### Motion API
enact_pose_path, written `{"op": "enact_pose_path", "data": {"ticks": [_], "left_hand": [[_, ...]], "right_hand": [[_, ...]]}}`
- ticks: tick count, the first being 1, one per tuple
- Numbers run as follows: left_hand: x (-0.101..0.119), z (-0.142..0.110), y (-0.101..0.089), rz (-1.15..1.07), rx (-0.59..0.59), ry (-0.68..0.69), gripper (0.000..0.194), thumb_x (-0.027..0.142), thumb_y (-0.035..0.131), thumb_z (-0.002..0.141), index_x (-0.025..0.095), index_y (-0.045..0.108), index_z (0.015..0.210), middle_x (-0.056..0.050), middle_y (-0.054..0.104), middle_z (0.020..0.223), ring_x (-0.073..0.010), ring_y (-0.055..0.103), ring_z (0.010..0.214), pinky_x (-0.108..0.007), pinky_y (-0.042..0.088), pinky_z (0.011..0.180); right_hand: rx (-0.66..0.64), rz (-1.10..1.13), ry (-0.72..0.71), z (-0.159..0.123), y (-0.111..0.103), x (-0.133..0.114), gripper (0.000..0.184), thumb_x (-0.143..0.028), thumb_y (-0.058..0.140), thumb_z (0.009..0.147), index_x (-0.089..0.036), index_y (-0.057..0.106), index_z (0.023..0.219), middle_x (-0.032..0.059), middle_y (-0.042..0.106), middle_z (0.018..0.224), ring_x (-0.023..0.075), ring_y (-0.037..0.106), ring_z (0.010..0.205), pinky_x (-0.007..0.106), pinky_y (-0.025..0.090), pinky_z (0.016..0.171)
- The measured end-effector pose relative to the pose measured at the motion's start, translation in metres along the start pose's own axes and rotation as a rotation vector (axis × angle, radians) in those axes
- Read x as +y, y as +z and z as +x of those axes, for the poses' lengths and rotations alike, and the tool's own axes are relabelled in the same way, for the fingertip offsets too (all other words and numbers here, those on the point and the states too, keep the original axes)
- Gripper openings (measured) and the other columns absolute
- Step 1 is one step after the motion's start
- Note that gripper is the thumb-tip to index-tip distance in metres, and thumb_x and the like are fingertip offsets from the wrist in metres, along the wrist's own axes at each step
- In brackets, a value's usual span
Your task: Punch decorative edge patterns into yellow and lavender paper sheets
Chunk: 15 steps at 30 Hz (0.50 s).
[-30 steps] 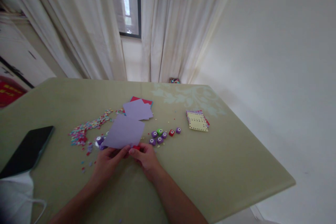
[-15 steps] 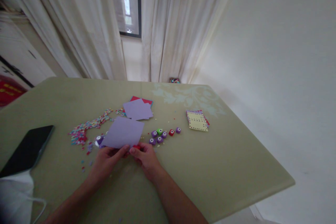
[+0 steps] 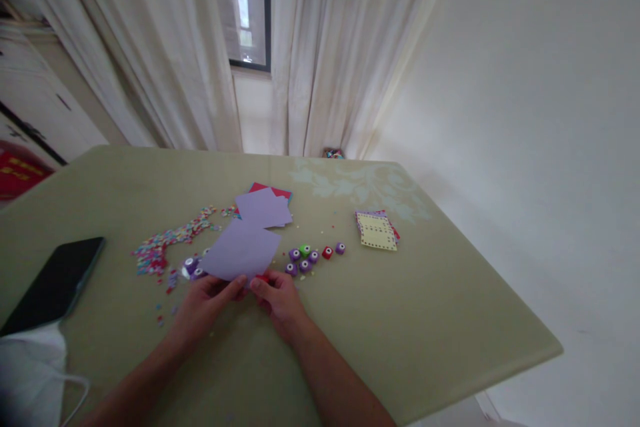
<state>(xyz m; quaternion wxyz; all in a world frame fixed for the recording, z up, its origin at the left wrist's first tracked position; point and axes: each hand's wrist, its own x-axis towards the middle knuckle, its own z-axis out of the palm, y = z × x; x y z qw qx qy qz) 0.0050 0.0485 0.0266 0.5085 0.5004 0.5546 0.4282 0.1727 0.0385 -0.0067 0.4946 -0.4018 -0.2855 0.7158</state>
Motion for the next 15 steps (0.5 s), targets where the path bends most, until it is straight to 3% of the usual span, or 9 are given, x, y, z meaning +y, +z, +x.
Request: {"op": "enact_pose_path", "data": {"ticks": [15], "left_hand": [[-0.0023, -0.0046, 0.0069, 0.0, 0.049, 0.022, 0.045, 0.062, 0.082, 0.071, 0.018, 0.076, 0.06, -0.008, 0.075, 0.06, -0.0232, 0.069, 0.056, -0.03, 0.053, 0.055]], "right_hand": [[-0.033, -0.057, -0.004, -0.0012, 0.0013, -0.0019, 0.049, -0.059, 0.096, 0.064, -0.015, 0.079, 0.08, 0.0005, 0.067, 0.068, 0.0106, 0.039, 0.058, 0.027, 0.025, 0.059]]}}
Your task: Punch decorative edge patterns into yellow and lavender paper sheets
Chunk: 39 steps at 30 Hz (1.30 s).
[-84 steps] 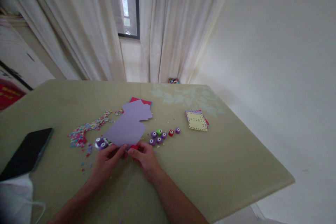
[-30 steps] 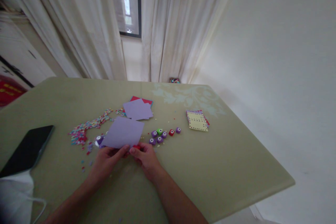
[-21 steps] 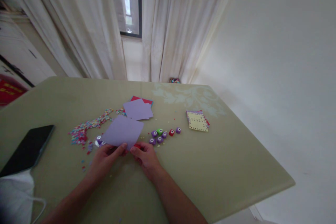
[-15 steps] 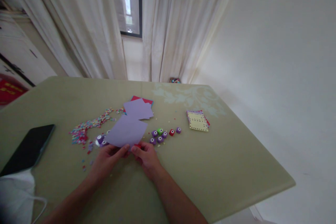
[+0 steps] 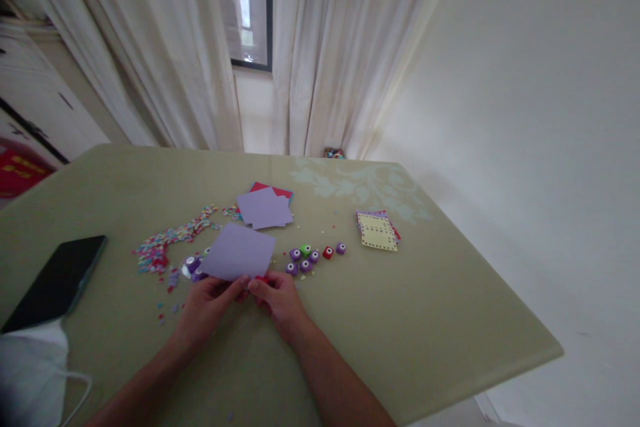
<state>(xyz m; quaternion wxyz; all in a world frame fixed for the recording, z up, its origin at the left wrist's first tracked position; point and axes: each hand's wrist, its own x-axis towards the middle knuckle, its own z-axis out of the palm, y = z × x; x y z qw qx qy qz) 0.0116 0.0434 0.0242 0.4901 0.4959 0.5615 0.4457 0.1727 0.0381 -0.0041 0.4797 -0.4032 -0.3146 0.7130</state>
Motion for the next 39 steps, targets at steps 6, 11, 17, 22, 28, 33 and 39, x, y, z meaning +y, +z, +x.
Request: {"op": "enact_pose_path", "data": {"ticks": [6, 11, 17, 22, 28, 33, 39], "left_hand": [[-0.001, 0.0, -0.001, 0.012, -0.003, 0.016, 0.047, 0.063, 0.081, 0.072, 0.018, 0.075, 0.057, -0.007, 0.074, 0.058, -0.0219, 0.067, 0.054, -0.029, 0.052, 0.054], [-0.003, 0.0, 0.0, 0.007, -0.01, 0.019, 0.048, 0.063, 0.08, 0.072, 0.017, 0.075, 0.058, -0.007, 0.073, 0.058, -0.0215, 0.066, 0.054, -0.029, 0.051, 0.053], [0.002, -0.001, 0.003, -0.031, -0.004, 0.002, 0.042, 0.058, 0.082, 0.07, 0.017, 0.078, 0.063, -0.007, 0.074, 0.059, -0.0223, 0.067, 0.055, -0.03, 0.053, 0.053], [0.001, -0.001, 0.004, -0.027, -0.015, 0.008, 0.04, 0.056, 0.081, 0.071, 0.018, 0.076, 0.06, -0.006, 0.072, 0.056, -0.021, 0.066, 0.052, -0.029, 0.052, 0.052], [-0.006, 0.002, -0.007, -0.069, 0.171, 0.06, 0.039, 0.056, 0.081, 0.074, 0.019, 0.075, 0.069, -0.005, 0.074, 0.063, -0.021, 0.067, 0.057, -0.029, 0.054, 0.055], [-0.006, 0.007, -0.017, -0.115, 0.27, 0.145, 0.039, 0.055, 0.079, 0.081, 0.02, 0.069, 0.066, -0.003, 0.07, 0.061, -0.0183, 0.067, 0.059, -0.027, 0.056, 0.06], [-0.007, 0.014, -0.024, -0.074, 0.293, 0.16, 0.037, 0.054, 0.084, 0.074, 0.019, 0.072, 0.078, -0.006, 0.078, 0.067, -0.0231, 0.075, 0.06, -0.032, 0.062, 0.062]], "right_hand": [[-0.005, -0.054, -0.018, 0.001, -0.002, 0.002, 0.052, -0.062, 0.094, 0.065, -0.015, 0.078, 0.08, -0.0006, 0.064, 0.065, 0.0104, 0.037, 0.057, 0.027, 0.022, 0.058], [0.008, -0.074, -0.035, 0.001, -0.001, 0.002, 0.051, -0.062, 0.093, 0.066, -0.016, 0.075, 0.078, -0.0039, 0.054, 0.061, 0.0103, 0.034, 0.057, 0.028, 0.02, 0.057], [0.026, -0.104, -0.059, -0.005, 0.005, -0.004, 0.049, -0.062, 0.092, 0.066, -0.018, 0.072, 0.072, -0.0054, 0.048, 0.058, 0.0104, 0.029, 0.056, 0.028, 0.019, 0.057], [0.064, -0.134, -0.08, -0.005, 0.007, -0.005, 0.046, -0.058, 0.091, 0.069, -0.018, 0.071, 0.068, -0.0067, 0.044, 0.055, 0.0099, 0.027, 0.055, 0.028, 0.018, 0.056], [0.073, -0.201, -0.107, -0.004, 0.008, -0.001, 0.046, -0.054, 0.092, 0.067, -0.02, 0.071, 0.091, -0.0041, 0.058, 0.068, 0.0128, 0.046, 0.059, 0.025, 0.035, 0.057], [0.141, -0.757, -0.399, -0.01, 0.006, 0.001, 0.022, -0.034, 0.081, 0.084, -0.021, 0.074, 0.101, 0.0056, 0.067, 0.096, 0.0213, 0.065, 0.084, 0.033, 0.054, 0.078], [0.202, -1.142, -0.556, -0.005, -0.001, 0.009, 0.035, -0.009, 0.062, 0.094, -0.021, 0.068, 0.126, 0.0116, 0.064, 0.12, 0.024, 0.069, 0.102, 0.038, 0.059, 0.094]]}}
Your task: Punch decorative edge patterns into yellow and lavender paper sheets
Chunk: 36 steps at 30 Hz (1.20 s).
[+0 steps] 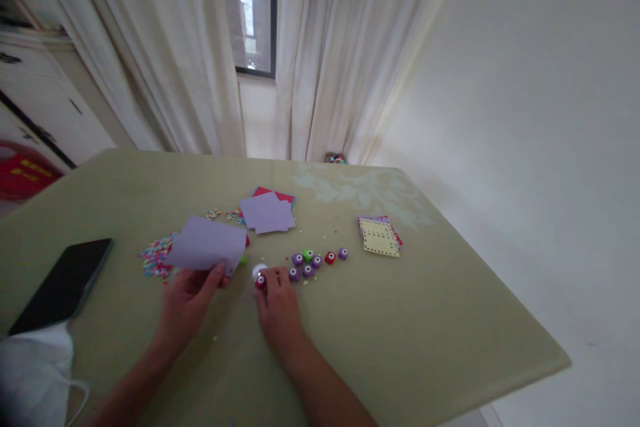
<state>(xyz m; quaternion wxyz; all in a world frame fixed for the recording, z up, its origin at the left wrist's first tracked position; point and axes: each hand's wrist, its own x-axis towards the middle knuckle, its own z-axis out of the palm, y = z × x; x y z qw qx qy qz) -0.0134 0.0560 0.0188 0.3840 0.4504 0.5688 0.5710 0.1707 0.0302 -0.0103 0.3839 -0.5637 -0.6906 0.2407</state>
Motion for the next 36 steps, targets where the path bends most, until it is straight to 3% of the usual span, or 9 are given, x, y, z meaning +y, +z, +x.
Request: {"op": "enact_pose_path", "data": {"ticks": [4, 7, 11, 14, 21, 25, 28, 33, 36], "left_hand": [[0.0, 0.013, -0.012, -0.021, 0.003, 0.025, 0.038, 0.056, 0.082, 0.077, 0.02, 0.072, 0.081, -0.006, 0.079, 0.069, -0.0242, 0.075, 0.059, -0.035, 0.063, 0.061], [0.003, 0.022, -0.02, -0.04, 0.065, 0.016, 0.04, 0.057, 0.082, 0.076, 0.02, 0.071, 0.089, -0.006, 0.08, 0.075, -0.0256, 0.078, 0.066, -0.035, 0.064, 0.064], [0.008, 0.027, -0.025, -0.047, 0.156, -0.038, 0.04, 0.056, 0.083, 0.073, 0.02, 0.068, 0.08, -0.004, 0.077, 0.067, -0.0236, 0.075, 0.061, -0.033, 0.061, 0.06], [0.01, 0.027, -0.024, -0.115, 0.17, -0.062, 0.039, 0.054, 0.083, 0.075, 0.019, 0.067, 0.081, -0.001, 0.074, 0.064, -0.0188, 0.07, 0.055, -0.03, 0.059, 0.057], [0.011, 0.019, -0.014, -0.266, 0.122, -0.094, 0.042, 0.056, 0.082, 0.078, 0.019, 0.064, 0.086, 0.001, 0.073, 0.063, -0.0164, 0.068, 0.053, -0.028, 0.058, 0.057], [0.016, 0.012, -0.013, -0.212, 0.091, -0.03, 0.038, 0.054, 0.08, 0.082, 0.018, 0.066, 0.08, 0.0, 0.072, 0.06, -0.015, 0.066, 0.051, -0.025, 0.055, 0.055], [0.02, 0.009, -0.013, -0.176, 0.087, -0.014, 0.037, 0.052, 0.079, 0.083, 0.019, 0.066, 0.074, 0.0, 0.07, 0.057, -0.0154, 0.065, 0.05, -0.025, 0.054, 0.053], [0.02, 0.002, -0.006, -0.111, 0.022, 0.004, 0.036, 0.052, 0.079, 0.085, 0.02, 0.067, 0.076, -0.001, 0.071, 0.056, -0.0168, 0.065, 0.048, -0.026, 0.054, 0.05], [0.017, -0.003, -0.001, -0.082, -0.009, -0.018, 0.04, 0.057, 0.078, 0.084, 0.02, 0.066, 0.075, -0.002, 0.072, 0.055, -0.0183, 0.066, 0.046, -0.027, 0.055, 0.048]], "right_hand": [[0.072, -0.154, -0.068, 0.002, 0.005, 0.002, 0.032, -0.009, 0.057, 0.098, -0.023, 0.067, 0.125, 0.0124, 0.065, 0.124, 0.0258, 0.067, 0.111, 0.04, 0.057, 0.098], [0.078, -0.247, -0.112, 0.001, 0.005, 0.001, 0.031, -0.011, 0.059, 0.098, -0.022, 0.068, 0.125, 0.0111, 0.068, 0.116, 0.026, 0.066, 0.105, 0.039, 0.057, 0.093], [0.166, -0.489, -0.144, 0.003, 0.0, 0.002, 0.023, -0.013, 0.061, 0.097, -0.024, 0.072, 0.114, 0.0118, 0.071, 0.117, 0.0305, 0.062, 0.105, 0.045, 0.05, 0.092], [0.259, -0.603, -0.126, 0.009, -0.002, 0.0, 0.036, -0.009, 0.057, 0.096, -0.023, 0.07, 0.127, 0.0147, 0.07, 0.128, 0.0326, 0.06, 0.111, 0.047, 0.044, 0.094], [-0.031, -0.574, -0.236, 0.044, 0.019, -0.024, 0.053, -0.019, 0.058, 0.101, -0.03, 0.054, 0.152, 0.0132, 0.061, 0.151, 0.0329, 0.056, 0.122, 0.048, 0.042, 0.099], [-0.154, -0.57, -0.245, 0.045, 0.028, -0.026, 0.029, -0.02, 0.064, 0.099, -0.025, 0.068, 0.127, 0.0124, 0.075, 0.126, 0.0316, 0.061, 0.116, 0.046, 0.045, 0.097], [-0.145, -0.482, -0.179, 0.03, 0.022, -0.024, 0.018, -0.019, 0.069, 0.092, -0.02, 0.068, 0.11, 0.0133, 0.076, 0.106, 0.0316, 0.065, 0.103, 0.045, 0.048, 0.093], [0.157, 0.171, 0.053, 0.018, 0.004, -0.022, 0.022, -0.025, 0.073, 0.088, -0.021, 0.06, 0.105, 0.0031, 0.069, 0.09, 0.0192, 0.063, 0.075, 0.032, 0.052, 0.071], [0.224, 0.414, 0.072, 0.024, -0.003, -0.019, 0.026, -0.032, 0.076, 0.088, -0.021, 0.06, 0.105, 0.0025, 0.069, 0.089, 0.0182, 0.064, 0.077, 0.031, 0.053, 0.073]]}}
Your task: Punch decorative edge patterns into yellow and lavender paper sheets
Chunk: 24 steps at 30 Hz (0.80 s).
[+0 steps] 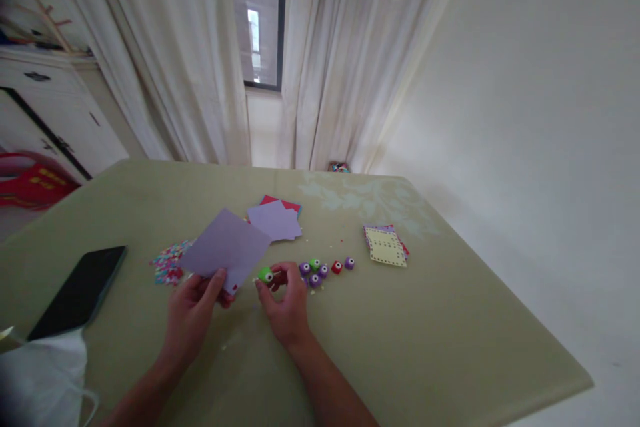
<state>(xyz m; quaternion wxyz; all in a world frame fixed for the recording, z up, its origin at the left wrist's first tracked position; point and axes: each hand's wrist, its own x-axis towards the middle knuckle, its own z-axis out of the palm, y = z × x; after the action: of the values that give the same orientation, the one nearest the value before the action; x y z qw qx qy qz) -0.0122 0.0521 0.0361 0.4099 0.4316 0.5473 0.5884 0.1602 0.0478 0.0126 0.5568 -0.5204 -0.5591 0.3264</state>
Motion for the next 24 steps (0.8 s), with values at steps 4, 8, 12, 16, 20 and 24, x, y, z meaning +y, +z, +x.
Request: {"op": "enact_pose_path", "data": {"ticks": [4, 8, 12, 16, 20, 24], "left_hand": [[-0.004, -0.004, 0.004, 0.042, -0.019, -0.025, 0.044, 0.062, 0.077, 0.082, 0.019, 0.068, 0.076, -0.005, 0.075, 0.059, -0.0212, 0.071, 0.049, -0.03, 0.059, 0.05], [-0.005, -0.005, 0.004, 0.062, -0.037, -0.025, 0.044, 0.063, 0.078, 0.081, 0.02, 0.068, 0.076, -0.005, 0.076, 0.061, -0.0225, 0.073, 0.052, -0.031, 0.061, 0.052], [-0.007, -0.006, 0.004, 0.082, -0.05, -0.018, 0.046, 0.065, 0.078, 0.08, 0.02, 0.068, 0.074, -0.006, 0.076, 0.061, -0.0228, 0.073, 0.052, -0.03, 0.06, 0.052], [-0.01, -0.005, 0.003, 0.107, -0.061, 0.011, 0.045, 0.064, 0.078, 0.081, 0.02, 0.068, 0.074, -0.004, 0.074, 0.058, -0.022, 0.072, 0.052, -0.029, 0.058, 0.052], [-0.012, -0.003, 0.001, 0.134, -0.038, 0.025, 0.047, 0.066, 0.077, 0.08, 0.021, 0.067, 0.074, -0.002, 0.072, 0.058, -0.021, 0.07, 0.052, -0.029, 0.055, 0.051], [-0.014, -0.001, 0.001, 0.138, -0.026, 0.029, 0.047, 0.067, 0.077, 0.08, 0.021, 0.067, 0.073, -0.001, 0.07, 0.058, -0.021, 0.069, 0.052, -0.029, 0.055, 0.05]], "right_hand": [[0.001, 0.119, 0.051, 0.003, -0.002, 0.002, 0.028, -0.032, 0.08, 0.087, -0.022, 0.059, 0.103, 0.0024, 0.067, 0.091, 0.0176, 0.063, 0.079, 0.031, 0.053, 0.073], [-0.022, 0.16, 0.078, -0.001, 0.001, 0.001, 0.03, -0.031, 0.082, 0.084, -0.022, 0.058, 0.101, 0.0015, 0.065, 0.091, 0.0163, 0.061, 0.076, 0.03, 0.052, 0.071], [-0.044, 0.17, 0.089, -0.004, 0.005, -0.002, 0.031, -0.029, 0.082, 0.082, -0.023, 0.057, 0.099, 0.0002, 0.063, 0.092, 0.0153, 0.059, 0.074, 0.03, 0.052, 0.07], [-0.055, 0.2, 0.068, -0.004, 0.005, -0.002, 0.029, -0.026, 0.082, 0.082, -0.023, 0.057, 0.096, -0.0003, 0.061, 0.091, 0.0151, 0.058, 0.074, 0.029, 0.051, 0.07], [-0.115, 0.226, 0.081, -0.003, 0.004, -0.001, 0.029, -0.026, 0.083, 0.08, -0.023, 0.059, 0.097, -0.0006, 0.062, 0.09, 0.0148, 0.058, 0.072, 0.029, 0.051, 0.069], [-0.161, 0.217, 0.072, -0.004, 0.005, -0.002, 0.029, -0.027, 0.085, 0.078, -0.022, 0.061, 0.095, 0.0003, 0.064, 0.092, 0.0148, 0.059, 0.073, 0.029, 0.052, 0.069]]}}
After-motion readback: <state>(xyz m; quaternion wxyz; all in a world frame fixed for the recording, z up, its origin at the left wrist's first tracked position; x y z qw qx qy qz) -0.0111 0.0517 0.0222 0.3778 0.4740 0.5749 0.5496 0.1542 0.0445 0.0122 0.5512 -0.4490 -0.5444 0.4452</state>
